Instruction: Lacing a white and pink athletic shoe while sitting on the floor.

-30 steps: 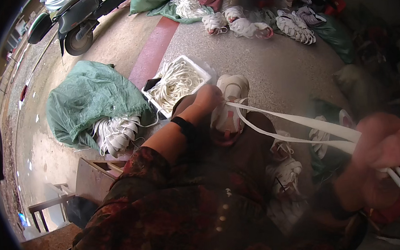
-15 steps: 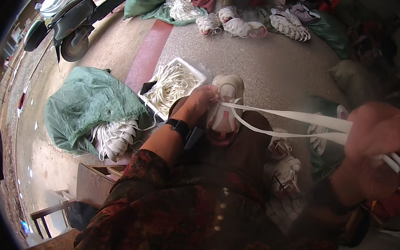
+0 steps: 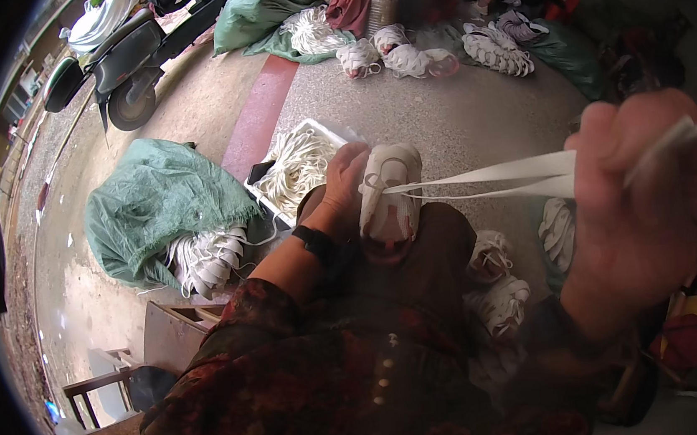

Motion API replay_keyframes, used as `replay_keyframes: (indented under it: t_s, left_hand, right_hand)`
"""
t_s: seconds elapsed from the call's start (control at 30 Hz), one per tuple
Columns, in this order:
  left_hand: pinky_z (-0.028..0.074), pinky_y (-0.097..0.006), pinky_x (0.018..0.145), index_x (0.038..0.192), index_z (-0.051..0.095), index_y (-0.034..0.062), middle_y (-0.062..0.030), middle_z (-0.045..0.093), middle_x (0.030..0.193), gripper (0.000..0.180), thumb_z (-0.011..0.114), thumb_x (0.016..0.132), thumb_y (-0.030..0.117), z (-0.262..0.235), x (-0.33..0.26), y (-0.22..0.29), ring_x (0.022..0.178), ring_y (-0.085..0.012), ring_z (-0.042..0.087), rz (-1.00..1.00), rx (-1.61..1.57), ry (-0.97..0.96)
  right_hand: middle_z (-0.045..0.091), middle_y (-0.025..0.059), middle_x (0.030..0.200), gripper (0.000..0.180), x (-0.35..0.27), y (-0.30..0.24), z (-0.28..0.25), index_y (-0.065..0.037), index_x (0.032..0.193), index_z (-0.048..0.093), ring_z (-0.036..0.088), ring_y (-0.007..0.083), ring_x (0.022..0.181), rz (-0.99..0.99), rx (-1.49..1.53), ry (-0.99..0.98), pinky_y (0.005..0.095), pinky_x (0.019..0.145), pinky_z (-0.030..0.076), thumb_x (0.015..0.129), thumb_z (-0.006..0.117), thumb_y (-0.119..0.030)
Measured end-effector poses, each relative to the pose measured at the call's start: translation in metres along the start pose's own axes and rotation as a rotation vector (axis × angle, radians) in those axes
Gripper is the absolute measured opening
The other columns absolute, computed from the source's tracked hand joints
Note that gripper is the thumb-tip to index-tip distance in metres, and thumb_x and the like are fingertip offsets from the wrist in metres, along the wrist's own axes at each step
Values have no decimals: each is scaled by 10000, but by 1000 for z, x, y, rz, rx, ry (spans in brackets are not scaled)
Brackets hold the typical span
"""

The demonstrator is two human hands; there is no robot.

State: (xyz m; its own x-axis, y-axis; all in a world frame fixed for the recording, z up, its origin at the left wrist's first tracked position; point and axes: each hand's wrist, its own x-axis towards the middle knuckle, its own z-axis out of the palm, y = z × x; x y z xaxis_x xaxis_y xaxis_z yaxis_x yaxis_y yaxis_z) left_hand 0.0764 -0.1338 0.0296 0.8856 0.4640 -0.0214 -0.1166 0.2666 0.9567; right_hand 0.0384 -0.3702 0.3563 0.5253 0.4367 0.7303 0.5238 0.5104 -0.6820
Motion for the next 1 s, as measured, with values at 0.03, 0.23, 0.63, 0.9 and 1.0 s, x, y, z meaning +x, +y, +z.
replay_keyframes:
  t_s: [0.03, 0.23, 0.63, 0.9, 1.0]
  left_hand:
    - [458, -299, 778, 1027, 578, 6, -77, 605, 953, 303, 591, 848, 250, 6, -8, 9, 877, -160, 567, 223, 76, -162]
    - [488, -326, 651, 842, 610, 5, -72, 625, 741, 320, 538, 889, 313, 25, -53, 22, 718, -184, 607, 195, 371, -901]
    - [475, -440, 694, 957, 623, 1, -217, 611, 787, 266, 529, 849, 225, 4, -62, -17, 757, -399, 588, 358, 691, -1024]
    - [466, -442, 679, 896, 624, 8, -196, 612, 776, 224, 506, 864, 197, 3, -59, -13, 746, -397, 578, 287, 619, -1022]
    - [461, -446, 679, 879, 619, 9, -189, 612, 776, 216, 498, 866, 187, 4, -57, -15, 747, -394, 576, 332, 565, -1004]
  right_hand:
    - [465, 61, 730, 206, 6, 2, 5, 25, 825, 492, 401, 116, 582, 16, -25, -12, 241, 550, 368, 866, 589, -152]
    - [519, 62, 740, 223, 16, 21, 22, 40, 840, 530, 381, 69, 537, 124, 32, -278, 211, 492, 292, 893, 571, -172]
    - [563, 44, 592, 145, -158, 285, -48, -17, 722, 578, 444, 80, 430, 1216, -58, 366, 201, 410, 336, 792, 657, -118]
    - [579, 42, 656, 176, -177, 362, -32, -13, 684, 568, 498, 102, 533, 1053, -206, 649, 250, 480, 390, 730, 716, -96]
    - [567, 27, 664, 132, -177, 353, -42, -30, 737, 573, 463, 95, 508, 1076, -17, 574, 229, 484, 374, 766, 691, -82]
